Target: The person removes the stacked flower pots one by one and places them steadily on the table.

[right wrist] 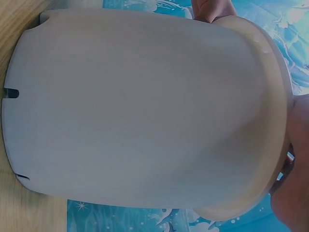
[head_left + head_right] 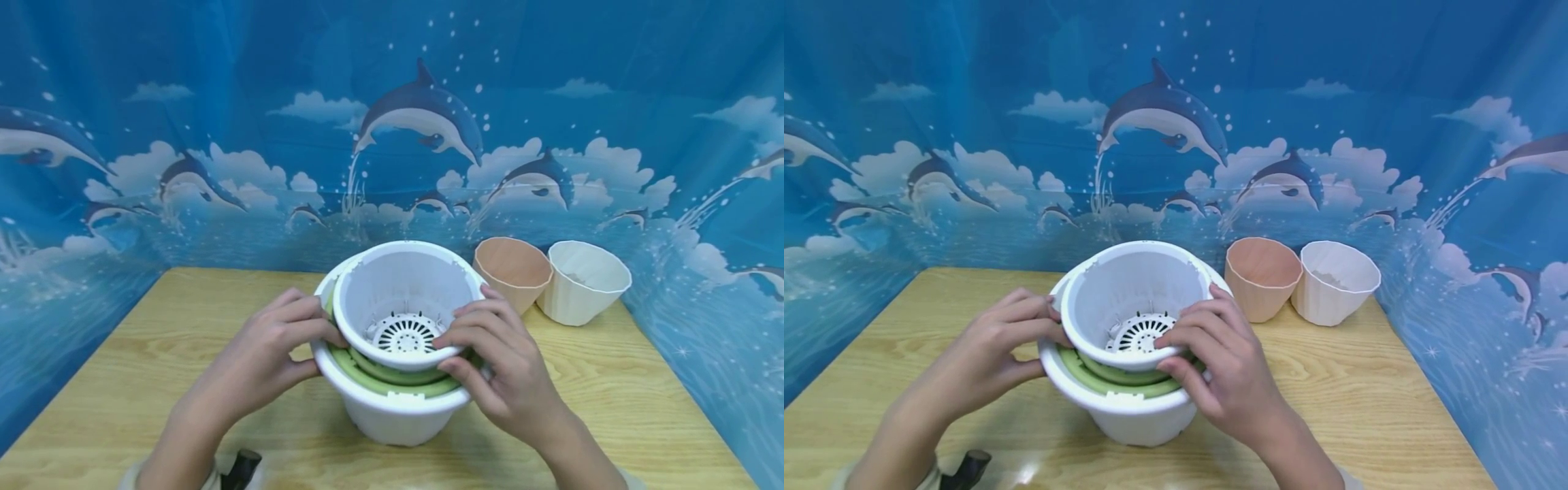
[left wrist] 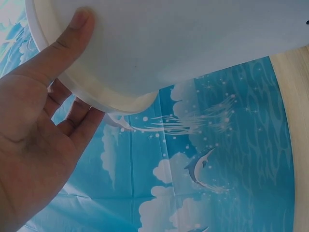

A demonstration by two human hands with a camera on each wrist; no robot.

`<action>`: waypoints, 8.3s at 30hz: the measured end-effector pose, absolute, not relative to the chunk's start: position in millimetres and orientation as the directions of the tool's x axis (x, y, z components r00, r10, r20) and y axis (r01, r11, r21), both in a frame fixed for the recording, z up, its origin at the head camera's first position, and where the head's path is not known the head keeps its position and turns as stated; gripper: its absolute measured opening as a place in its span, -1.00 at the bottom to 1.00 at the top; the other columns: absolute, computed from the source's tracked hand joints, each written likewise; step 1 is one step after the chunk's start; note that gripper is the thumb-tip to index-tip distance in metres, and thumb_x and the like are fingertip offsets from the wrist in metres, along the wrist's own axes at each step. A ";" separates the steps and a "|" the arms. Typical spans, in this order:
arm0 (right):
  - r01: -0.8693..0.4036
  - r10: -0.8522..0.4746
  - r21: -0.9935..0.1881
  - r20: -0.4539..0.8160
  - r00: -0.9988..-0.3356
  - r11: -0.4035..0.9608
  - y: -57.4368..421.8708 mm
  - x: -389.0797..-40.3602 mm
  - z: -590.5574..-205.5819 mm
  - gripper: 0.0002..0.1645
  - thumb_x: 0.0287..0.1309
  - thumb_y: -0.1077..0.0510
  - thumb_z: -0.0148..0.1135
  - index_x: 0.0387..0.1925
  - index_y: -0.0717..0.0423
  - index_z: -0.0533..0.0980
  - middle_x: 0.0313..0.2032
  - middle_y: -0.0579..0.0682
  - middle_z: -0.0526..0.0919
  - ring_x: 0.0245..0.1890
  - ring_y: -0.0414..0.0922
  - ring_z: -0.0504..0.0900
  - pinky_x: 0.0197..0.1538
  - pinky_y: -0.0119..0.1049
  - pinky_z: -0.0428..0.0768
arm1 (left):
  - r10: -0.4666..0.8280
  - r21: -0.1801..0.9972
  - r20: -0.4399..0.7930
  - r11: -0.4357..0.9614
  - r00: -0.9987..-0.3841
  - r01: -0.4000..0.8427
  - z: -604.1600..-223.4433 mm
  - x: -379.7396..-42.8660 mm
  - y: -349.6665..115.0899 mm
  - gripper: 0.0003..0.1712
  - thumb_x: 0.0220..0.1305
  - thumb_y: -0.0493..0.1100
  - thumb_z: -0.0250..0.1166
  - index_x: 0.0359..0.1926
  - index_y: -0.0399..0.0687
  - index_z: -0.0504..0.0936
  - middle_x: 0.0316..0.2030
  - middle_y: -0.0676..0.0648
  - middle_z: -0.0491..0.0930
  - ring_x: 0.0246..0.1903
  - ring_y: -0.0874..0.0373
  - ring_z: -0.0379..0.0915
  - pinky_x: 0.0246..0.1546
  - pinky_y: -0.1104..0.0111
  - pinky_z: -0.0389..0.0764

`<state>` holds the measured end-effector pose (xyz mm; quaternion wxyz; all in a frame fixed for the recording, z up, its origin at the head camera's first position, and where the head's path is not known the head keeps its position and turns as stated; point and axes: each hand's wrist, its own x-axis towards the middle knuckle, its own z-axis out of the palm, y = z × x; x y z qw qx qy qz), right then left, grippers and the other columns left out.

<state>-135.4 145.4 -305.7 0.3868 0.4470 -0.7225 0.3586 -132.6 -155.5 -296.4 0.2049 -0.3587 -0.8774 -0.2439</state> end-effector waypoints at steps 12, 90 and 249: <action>-0.908 -0.348 -0.225 0.869 -0.351 0.354 144.9 -131.7 -303.7 -0.73 -0.10 0.32 0.18 -0.31 0.03 0.64 -0.33 -0.11 0.67 -0.10 -0.03 0.53 0.46 0.01 0.21 | 0.535 0.273 0.540 0.619 -0.650 0.736 -296.3 -132.9 -155.0 -0.65 -0.15 -0.15 0.64 -0.28 0.23 0.73 -0.23 0.31 0.55 -0.08 0.32 0.38 -0.14 0.34 0.62; -0.943 0.369 -0.113 0.929 0.011 0.314 151.8 -132.7 -279.4 -0.66 -0.04 0.27 0.54 -0.64 0.36 0.52 -0.56 0.19 0.57 -0.33 -0.09 0.60 0.24 -0.09 0.47 | 0.572 0.251 0.554 0.577 -0.604 0.777 -296.4 -134.6 -155.5 -0.57 -0.14 -0.14 0.63 -0.40 0.27 0.51 -0.32 0.32 0.42 -0.22 0.33 0.27 -0.28 0.40 0.49; -0.957 -0.347 -0.163 0.906 -0.241 0.239 147.3 -153.4 -316.9 -0.62 0.29 -0.14 0.24 -0.54 -0.01 0.55 -0.41 -0.06 0.55 -0.31 -0.11 0.40 -0.13 -0.37 0.35 | 0.608 0.176 0.545 0.591 -0.577 0.788 -283.2 -121.4 -192.2 -0.47 -0.28 -0.28 0.64 -0.46 0.33 0.48 -0.36 0.36 0.43 -0.25 0.36 0.32 -0.31 0.45 0.55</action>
